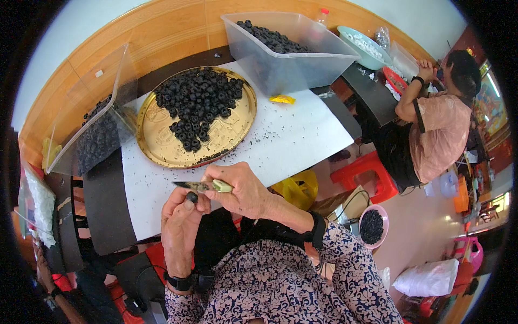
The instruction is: The person is using a small knife to cut or pit dark fruit (possibly olives or dried plums) over a tray.
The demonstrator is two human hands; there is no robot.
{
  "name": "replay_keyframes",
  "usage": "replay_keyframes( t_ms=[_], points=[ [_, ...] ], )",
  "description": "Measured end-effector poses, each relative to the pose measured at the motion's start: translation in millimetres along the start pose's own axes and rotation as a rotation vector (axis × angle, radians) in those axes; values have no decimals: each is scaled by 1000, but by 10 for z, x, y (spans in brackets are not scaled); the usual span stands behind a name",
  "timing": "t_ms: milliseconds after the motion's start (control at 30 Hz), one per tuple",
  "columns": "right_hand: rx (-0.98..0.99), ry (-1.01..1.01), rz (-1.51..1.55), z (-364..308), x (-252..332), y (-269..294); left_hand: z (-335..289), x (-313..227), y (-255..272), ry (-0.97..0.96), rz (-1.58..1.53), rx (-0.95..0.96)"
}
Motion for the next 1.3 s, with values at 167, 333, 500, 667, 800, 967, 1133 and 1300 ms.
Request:
replay_keyframes(
  t_ms=[167,333,500,667,800,967,1133,1300],
  points=[
    [91,72,144,-21,39,-16,-33,9,-33,25,50,-67],
    [97,43,36,-8,35,14,-35,22,-66,23,121,-72],
    [70,2,81,13,-21,25,-13,42,-67,-3,201,13],
    [-225,-111,166,97,-186,199,-18,2,-81,-25,202,5],
    [-320,-302,642,62,-334,461,7,-162,-128,-72,321,-37],
    [-294,-232,761,-14,-453,480,467,-773,-110,-408,827,-86],
    [-300,-223,732,-44,-373,478,1238,-1626,23,-619,1339,-201],
    [-289,-205,710,-52,-350,475,1536,-1525,63,-1275,2078,-26]
  ],
)
Point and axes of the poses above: each hand's wrist, its own z-axis towards the middle knuckle, its own y-axis out of the back of the hand, x = y × z, the point moved 1 cm from there along z, towards the middle knuckle, and after that the axes turned 13 degrees about -y, right-handed, at the moved point
